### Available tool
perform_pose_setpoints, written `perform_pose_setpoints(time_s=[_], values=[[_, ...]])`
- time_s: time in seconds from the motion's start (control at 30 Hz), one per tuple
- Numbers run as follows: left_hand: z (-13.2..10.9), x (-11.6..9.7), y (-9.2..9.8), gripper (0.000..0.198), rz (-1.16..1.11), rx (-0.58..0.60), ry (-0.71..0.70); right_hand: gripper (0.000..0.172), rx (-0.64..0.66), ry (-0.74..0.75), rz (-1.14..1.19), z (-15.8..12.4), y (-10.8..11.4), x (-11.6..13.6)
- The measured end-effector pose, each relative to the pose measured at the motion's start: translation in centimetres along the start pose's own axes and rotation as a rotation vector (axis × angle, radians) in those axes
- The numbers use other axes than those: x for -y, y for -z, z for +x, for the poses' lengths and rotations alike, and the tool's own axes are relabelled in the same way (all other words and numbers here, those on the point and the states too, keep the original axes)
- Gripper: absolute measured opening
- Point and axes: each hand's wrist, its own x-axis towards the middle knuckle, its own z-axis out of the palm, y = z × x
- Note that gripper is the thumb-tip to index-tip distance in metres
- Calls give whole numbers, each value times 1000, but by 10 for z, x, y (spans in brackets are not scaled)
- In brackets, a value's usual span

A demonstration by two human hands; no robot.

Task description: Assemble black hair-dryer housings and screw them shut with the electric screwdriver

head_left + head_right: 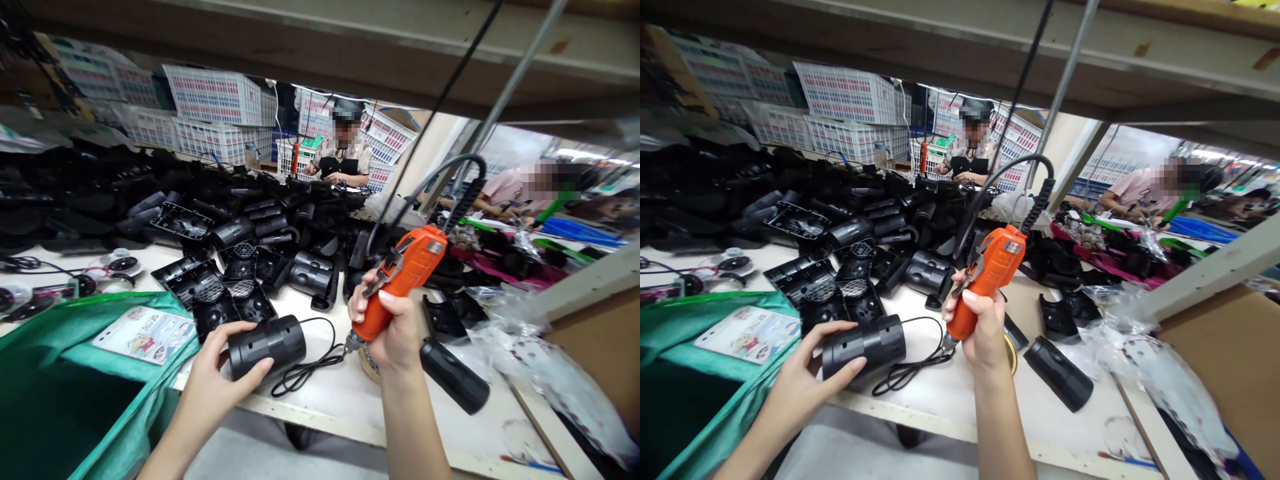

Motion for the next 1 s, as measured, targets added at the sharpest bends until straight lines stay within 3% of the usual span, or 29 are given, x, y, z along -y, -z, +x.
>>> perform_pose_setpoints(time_s=[0.1, 0.17, 0.27, 0.33, 0.4, 0.47, 0.57, 0.67, 0.73, 0.87, 1.0], values=[[-1, 1, 6, 40, -113, -75, -29, 26, -36, 24, -33, -3, 0, -3], [2, 0, 12, 39, -234, -109, 44, 30, -76, 46, -89, -5, 2, -4], [6, -9, 22, 38, -490, -83, 371, 33, -123, 60, -186, -9, 7, -6], [5, -21, 26, 29, -684, -77, 648, 35, -182, 63, -301, -10, 9, -8], [3, -35, 26, 21, -831, -94, 840, 38, -249, 95, -454, -10, 11, -11], [-1, -48, 24, 18, -902, -101, 919, 44, -341, 202, -609, -10, 10, -13], [-6, -58, 19, 23, -917, -84, 913, 50, -492, 446, -674, -18, 3, -13], [-9, -53, 18, 29, -855, -54, 855, 29, -493, 565, -587, -35, -5, -7], [-10, -44, 20, 40, -761, 21, 738, 17, -351, 533, -622, -47, -10, -4], [-14, -32, 26, 72, -461, 187, 251, 31, 79, 237, -652, -59, -13, -3], [-25, -34, 27, 80, -168, 119, -240, 51, 409, -98, -640, -61, -14, -5]])
